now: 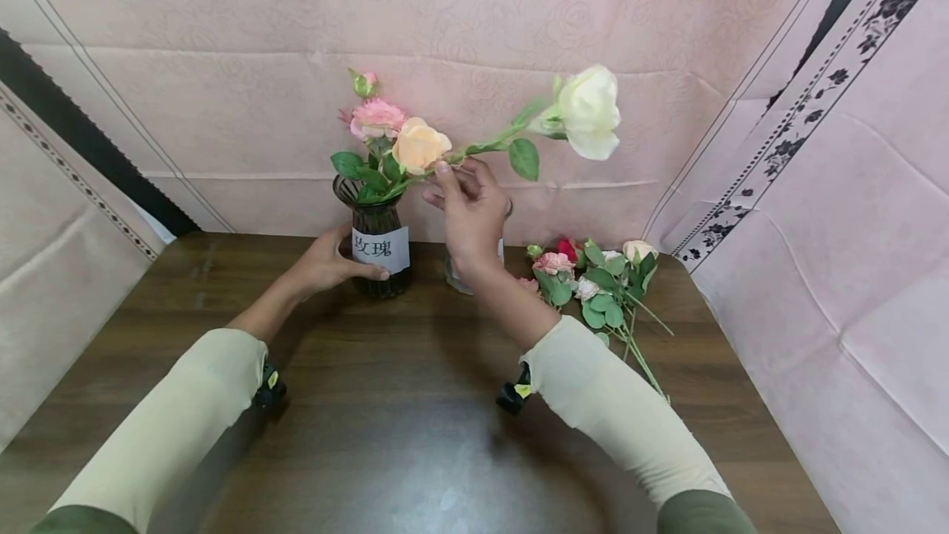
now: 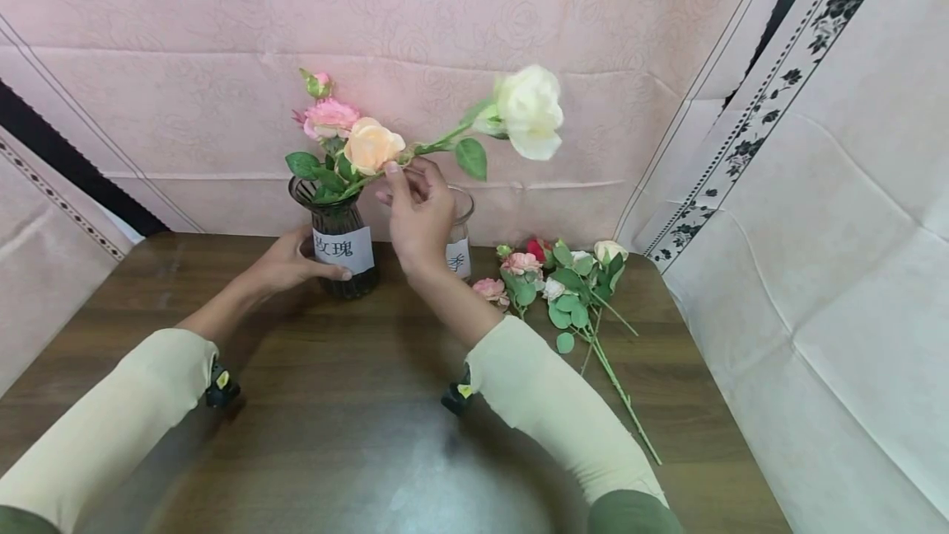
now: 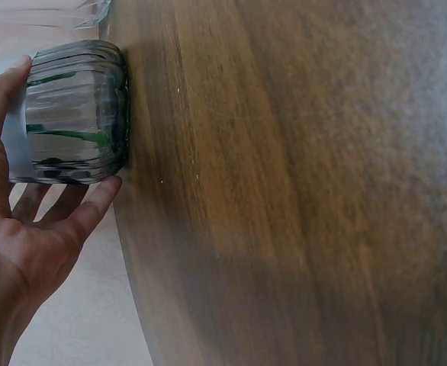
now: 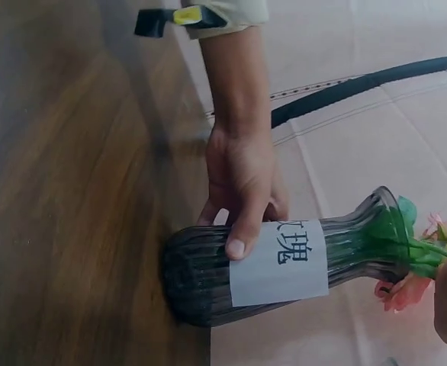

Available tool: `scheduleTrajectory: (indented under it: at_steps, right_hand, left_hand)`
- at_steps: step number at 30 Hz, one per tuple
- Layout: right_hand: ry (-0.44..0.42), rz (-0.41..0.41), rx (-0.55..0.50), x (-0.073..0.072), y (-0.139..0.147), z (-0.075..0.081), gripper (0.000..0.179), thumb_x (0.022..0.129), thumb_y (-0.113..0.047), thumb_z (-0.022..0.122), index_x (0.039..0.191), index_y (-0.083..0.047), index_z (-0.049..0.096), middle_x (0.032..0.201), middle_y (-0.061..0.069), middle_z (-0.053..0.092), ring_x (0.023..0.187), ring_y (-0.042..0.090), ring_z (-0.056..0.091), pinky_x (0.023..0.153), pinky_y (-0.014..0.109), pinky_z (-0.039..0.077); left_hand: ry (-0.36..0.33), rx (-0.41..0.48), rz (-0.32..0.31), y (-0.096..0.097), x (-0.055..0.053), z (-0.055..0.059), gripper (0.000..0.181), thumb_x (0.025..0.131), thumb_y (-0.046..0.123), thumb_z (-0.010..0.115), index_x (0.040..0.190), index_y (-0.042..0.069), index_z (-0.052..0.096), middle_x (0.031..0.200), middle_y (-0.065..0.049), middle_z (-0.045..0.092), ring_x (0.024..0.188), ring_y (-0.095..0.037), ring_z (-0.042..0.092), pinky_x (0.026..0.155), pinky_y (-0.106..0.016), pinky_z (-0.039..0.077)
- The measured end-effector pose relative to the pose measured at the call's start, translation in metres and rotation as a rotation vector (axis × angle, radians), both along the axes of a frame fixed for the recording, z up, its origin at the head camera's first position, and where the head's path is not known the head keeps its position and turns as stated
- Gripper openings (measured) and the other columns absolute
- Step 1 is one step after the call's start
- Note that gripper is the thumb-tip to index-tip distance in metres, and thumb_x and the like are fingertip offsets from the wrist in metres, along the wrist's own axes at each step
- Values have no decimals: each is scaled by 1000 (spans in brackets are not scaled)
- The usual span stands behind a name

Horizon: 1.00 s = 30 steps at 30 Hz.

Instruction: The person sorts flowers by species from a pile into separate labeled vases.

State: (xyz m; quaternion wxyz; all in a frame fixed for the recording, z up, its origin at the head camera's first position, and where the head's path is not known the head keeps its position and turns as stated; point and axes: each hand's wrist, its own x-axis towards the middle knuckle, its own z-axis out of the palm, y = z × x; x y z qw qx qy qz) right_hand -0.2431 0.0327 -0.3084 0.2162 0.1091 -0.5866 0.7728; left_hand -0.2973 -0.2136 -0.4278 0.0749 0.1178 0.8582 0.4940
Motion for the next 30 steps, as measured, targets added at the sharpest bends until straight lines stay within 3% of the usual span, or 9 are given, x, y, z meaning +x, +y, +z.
scheduleTrajectory:
  at_steps: [4, 9, 12, 16, 19, 25, 30]
  right_hand:
    - [31, -46, 218, 1, -8, -4, 22, 112, -12, 72, 127, 3, 75, 115, 26, 83, 89, 26, 81, 83, 37, 71]
    - [103, -93, 550, 2, -16, -9, 26, 115, -21, 68, 127, -2, 80, 113, 15, 84, 97, 25, 79, 83, 27, 63]
    - [101, -105, 768, 3, -22, -9, 30, 117, -29, 62, 130, -8, 81, 114, 8, 81, 97, 21, 74, 83, 31, 60]
    - [66, -116, 979, 0, -31, -11, 32, 118, -35, 57, 111, -14, 80, 107, 5, 76, 98, 23, 73, 85, 42, 60]
    - [69, -93, 972, -1, -35, -17, 31, 119, -34, 55, 106, -13, 74, 102, 8, 73, 99, 25, 73, 86, 44, 61]
    - [140, -50, 752, 4, -30, -40, 31, 118, -29, 58, 139, -11, 73, 119, 9, 79, 105, 21, 76, 92, 35, 63]
    - [229, -98, 562, 6, -20, -60, 22, 115, -23, 67, 128, -8, 76, 108, 11, 81, 91, 21, 80, 79, 27, 66]
  left_hand:
    - [1, 5, -2, 0, 0, -1, 88, 88, 36, 100, 159, 11, 54, 151, -16, 68, 142, -36, 62, 118, -50, 49]
    - [7, 9, -8, 1, 0, -1, 88, 89, 36, 100, 160, 12, 53, 150, -16, 68, 141, -35, 63, 117, -50, 50]
    - [20, 9, -18, 0, 0, -2, 87, 90, 35, 99, 160, 13, 53, 149, -15, 69, 138, -35, 65, 113, -47, 52]
    - [38, 8, -24, -1, 0, -2, 84, 91, 32, 98, 159, 12, 54, 146, -16, 70, 133, -35, 67, 105, -39, 56]
    - [40, 7, -26, -1, 0, -1, 83, 91, 32, 98, 158, 12, 54, 144, -17, 70, 130, -35, 68, 100, -36, 57]
    - [33, 2, -22, 1, 1, 0, 84, 90, 34, 99, 158, 12, 54, 144, -17, 70, 131, -35, 68, 104, -41, 56]
    - [29, 0, -7, 2, 1, 2, 86, 89, 32, 100, 158, 10, 54, 146, -18, 69, 137, -38, 65, 113, -51, 53]
